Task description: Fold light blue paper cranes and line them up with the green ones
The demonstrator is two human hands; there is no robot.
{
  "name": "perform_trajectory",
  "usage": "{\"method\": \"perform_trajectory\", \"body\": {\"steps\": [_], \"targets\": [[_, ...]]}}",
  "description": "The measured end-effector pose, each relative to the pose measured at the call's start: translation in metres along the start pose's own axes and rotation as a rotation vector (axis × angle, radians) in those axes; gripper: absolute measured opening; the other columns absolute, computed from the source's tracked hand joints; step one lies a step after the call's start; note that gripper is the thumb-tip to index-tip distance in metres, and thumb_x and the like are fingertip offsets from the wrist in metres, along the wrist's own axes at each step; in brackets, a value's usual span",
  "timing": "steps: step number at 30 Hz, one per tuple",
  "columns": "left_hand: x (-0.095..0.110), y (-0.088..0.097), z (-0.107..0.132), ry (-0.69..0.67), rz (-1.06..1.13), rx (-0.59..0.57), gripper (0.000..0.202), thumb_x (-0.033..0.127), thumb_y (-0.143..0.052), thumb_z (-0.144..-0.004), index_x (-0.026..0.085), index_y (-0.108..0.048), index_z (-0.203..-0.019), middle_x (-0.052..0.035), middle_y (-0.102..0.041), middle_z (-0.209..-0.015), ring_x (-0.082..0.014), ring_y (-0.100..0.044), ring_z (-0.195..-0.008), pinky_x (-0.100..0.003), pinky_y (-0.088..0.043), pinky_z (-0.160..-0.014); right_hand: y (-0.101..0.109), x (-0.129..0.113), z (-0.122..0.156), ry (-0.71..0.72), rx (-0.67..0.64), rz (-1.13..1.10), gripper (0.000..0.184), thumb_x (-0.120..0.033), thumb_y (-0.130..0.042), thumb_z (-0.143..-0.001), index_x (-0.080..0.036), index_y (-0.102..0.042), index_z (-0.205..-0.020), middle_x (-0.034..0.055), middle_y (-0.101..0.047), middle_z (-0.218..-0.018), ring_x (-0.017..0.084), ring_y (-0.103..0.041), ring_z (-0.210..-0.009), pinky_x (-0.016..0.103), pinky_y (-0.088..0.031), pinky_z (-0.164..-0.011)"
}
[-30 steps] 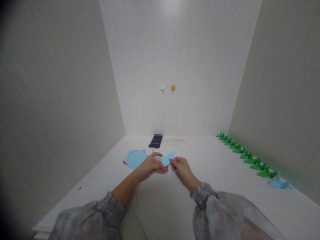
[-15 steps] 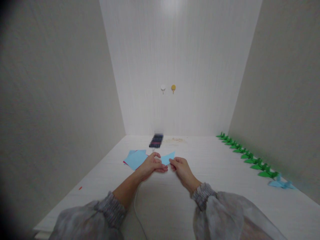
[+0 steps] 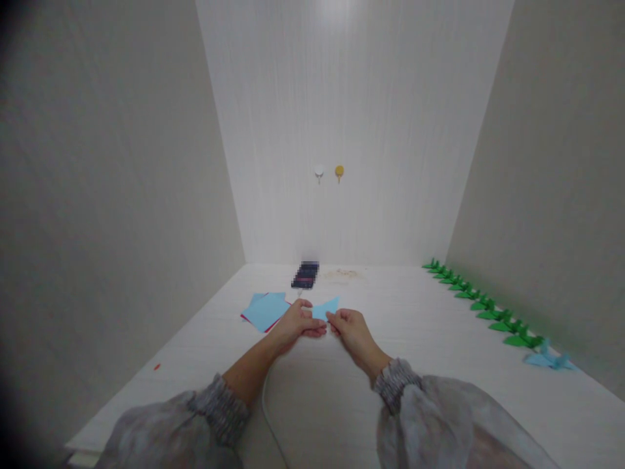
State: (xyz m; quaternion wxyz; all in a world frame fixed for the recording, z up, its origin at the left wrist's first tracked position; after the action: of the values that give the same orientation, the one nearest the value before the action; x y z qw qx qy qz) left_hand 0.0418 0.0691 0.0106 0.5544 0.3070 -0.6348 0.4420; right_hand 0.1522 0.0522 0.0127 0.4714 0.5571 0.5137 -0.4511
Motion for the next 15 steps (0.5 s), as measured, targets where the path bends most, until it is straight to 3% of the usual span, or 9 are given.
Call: {"method": "perform_trajectory", "body": {"steps": [7, 15], "targets": [[-0.001, -0.001, -0.003, 0.010, -0.036, -0.008, 0.061, 0.018, -0.073, -0.047, 0.017, -0.027, -0.088, -0.0024, -0.061, -0.061, -0.0162, -0.058, -0.049, -0.029, -0.046, -0.052, -0.013, -0.001, 0.003, -0.008, -0.118, -0.100, 0.022, -0.034, -0.059, -0.062, -0.014, -0.055, -0.056, -0.0015, -0.052, -0.051, 0.008, -0.041, -0.046, 0.021, -0.029, -0.046], [0.002, 0.001, -0.003, -0.033, -0.003, -0.055, 0.059, 0.017, -0.071, -0.049, 0.018, -0.026, -0.088, 0.0005, -0.059, -0.058, -0.0162, -0.059, -0.050, -0.031, -0.047, -0.056, -0.012, -0.004, 0.005, -0.040, -0.112, -0.250, 0.030, -0.039, -0.058, -0.063, -0.012, -0.056, -0.050, 0.0016, -0.055, -0.050, 0.009, -0.044, -0.046, 0.022, -0.033, -0.049]]}}
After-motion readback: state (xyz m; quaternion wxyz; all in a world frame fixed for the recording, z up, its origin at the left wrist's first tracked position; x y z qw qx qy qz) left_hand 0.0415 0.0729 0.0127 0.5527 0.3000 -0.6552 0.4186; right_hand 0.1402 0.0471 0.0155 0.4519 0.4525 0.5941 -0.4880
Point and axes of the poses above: each hand's wrist, its own z-axis away from the middle knuckle, its own y-axis out of the back of the hand, x = y × z, the point moved 8 cm from there along -z, towards the middle knuckle
